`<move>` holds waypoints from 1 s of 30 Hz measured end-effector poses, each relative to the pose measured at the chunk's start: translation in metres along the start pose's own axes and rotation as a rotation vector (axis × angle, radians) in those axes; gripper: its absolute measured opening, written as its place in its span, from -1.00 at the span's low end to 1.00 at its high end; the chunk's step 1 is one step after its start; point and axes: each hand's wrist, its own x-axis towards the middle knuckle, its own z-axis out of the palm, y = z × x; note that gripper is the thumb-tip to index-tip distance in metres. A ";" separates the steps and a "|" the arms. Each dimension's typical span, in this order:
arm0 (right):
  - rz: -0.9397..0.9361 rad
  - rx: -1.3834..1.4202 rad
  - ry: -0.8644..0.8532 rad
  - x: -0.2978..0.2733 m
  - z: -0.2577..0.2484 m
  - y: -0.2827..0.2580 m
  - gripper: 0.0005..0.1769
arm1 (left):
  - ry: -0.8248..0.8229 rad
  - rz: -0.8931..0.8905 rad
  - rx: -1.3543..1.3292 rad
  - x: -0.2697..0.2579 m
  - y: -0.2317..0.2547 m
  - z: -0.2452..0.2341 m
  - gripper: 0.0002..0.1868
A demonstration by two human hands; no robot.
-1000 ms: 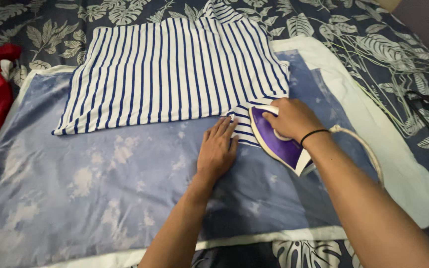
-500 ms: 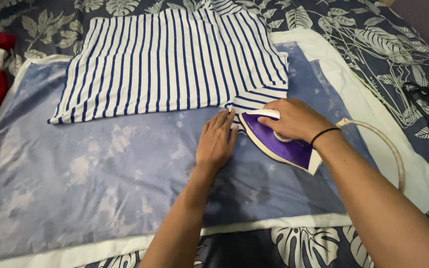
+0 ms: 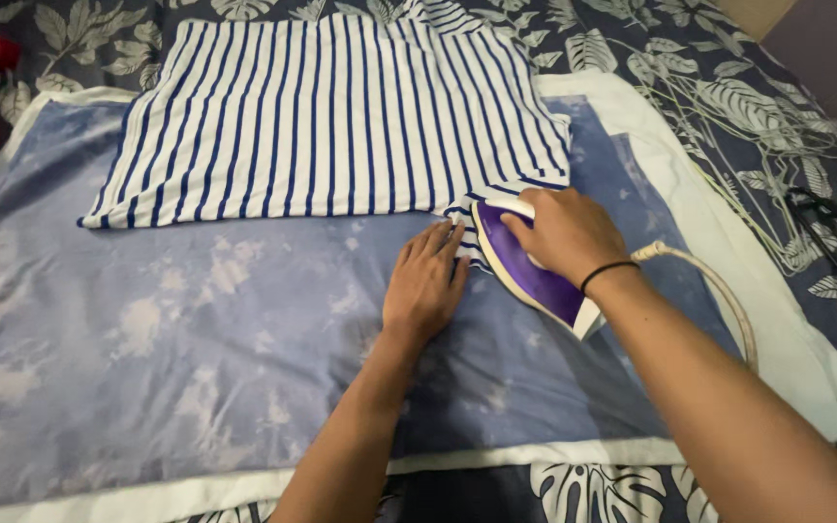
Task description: The person unfolds a blue and white striped shirt on a bed and irons it with a purple iron. The person smooths the fabric and moves the iron across the shirt's body and sleeves.
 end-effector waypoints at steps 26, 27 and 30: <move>0.225 0.186 -0.344 0.024 -0.011 0.000 -0.47 | 0.008 0.008 -0.025 0.000 -0.002 0.000 -0.45; 0.316 0.258 -0.447 0.025 -0.009 -0.001 -0.52 | 0.013 0.007 -0.040 -0.001 -0.002 -0.001 -0.44; -0.011 0.312 -0.163 0.022 -0.002 -0.001 -0.54 | 0.015 -0.009 -0.071 -0.004 0.000 -0.002 -0.46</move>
